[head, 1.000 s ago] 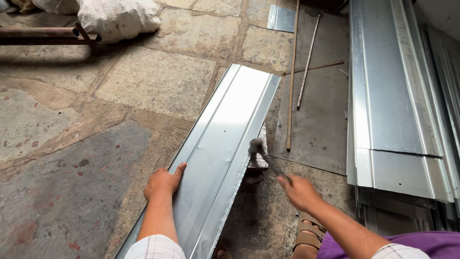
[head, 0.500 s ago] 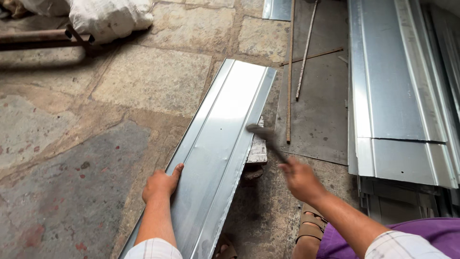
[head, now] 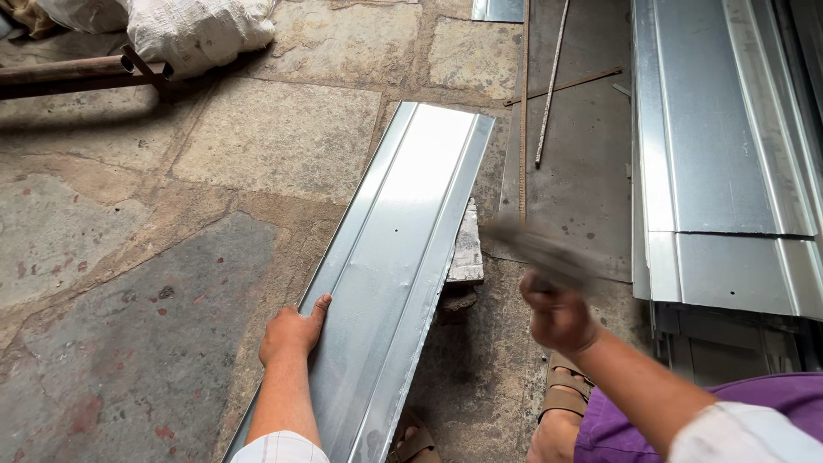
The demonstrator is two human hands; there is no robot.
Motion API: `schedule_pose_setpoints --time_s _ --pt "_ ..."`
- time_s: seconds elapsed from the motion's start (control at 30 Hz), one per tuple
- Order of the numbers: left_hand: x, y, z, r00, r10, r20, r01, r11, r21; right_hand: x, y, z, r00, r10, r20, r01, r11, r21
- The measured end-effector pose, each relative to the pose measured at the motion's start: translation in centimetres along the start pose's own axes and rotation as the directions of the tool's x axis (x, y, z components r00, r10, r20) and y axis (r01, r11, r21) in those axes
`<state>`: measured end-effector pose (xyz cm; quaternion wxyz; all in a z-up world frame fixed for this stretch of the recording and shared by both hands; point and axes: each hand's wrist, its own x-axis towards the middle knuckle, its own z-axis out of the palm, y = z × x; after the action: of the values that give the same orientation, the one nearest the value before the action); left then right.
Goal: The person hammers the edge of a long metal sheet supported by a wooden block on the floor, moving along its length.
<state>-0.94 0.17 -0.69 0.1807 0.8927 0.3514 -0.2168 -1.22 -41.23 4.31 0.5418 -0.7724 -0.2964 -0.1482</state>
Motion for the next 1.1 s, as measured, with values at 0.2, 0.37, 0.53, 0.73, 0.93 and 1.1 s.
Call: schedule_pose_setpoints --time_s 0.2,0.37,0.53,0.73,0.93,1.1 --pt "-0.4 -0.2 -0.2 1.0 0.022 -0.021 -0.021 1.0 0.019 1.5 -0.6 0.5 0.631 0.774 0.041 -0.616 0.533 -0.58" --pt "-0.4 -0.2 -0.3 0.999 -0.026 0.021 0.027 0.999 -0.024 5.4 -5.3 -3.0 0.991 0.13 0.033 -0.131 0.991 0.03" --pt "-0.2 -0.5 -0.2 1.0 0.009 0.0 -0.009 1.0 0.009 0.8 -2.0 0.1 0.999 -0.045 -0.022 0.046 0.998 0.049" --pt "-0.1 -0.6 -0.2 1.0 0.022 -0.008 -0.022 1.0 0.009 1.5 -1.4 0.4 0.67 0.74 0.061 -0.617 0.601 -0.508" --pt "-0.2 -0.7 -0.1 1.0 -0.005 0.015 0.005 1.0 0.019 5.6 -5.6 -3.2 0.988 -0.094 -0.124 0.107 0.989 0.101" --pt "-0.1 -1.2 0.2 1.0 -0.008 0.011 0.007 1.0 0.028 -0.6 0.9 -0.4 0.983 0.182 0.04 -0.166 0.953 -0.253"
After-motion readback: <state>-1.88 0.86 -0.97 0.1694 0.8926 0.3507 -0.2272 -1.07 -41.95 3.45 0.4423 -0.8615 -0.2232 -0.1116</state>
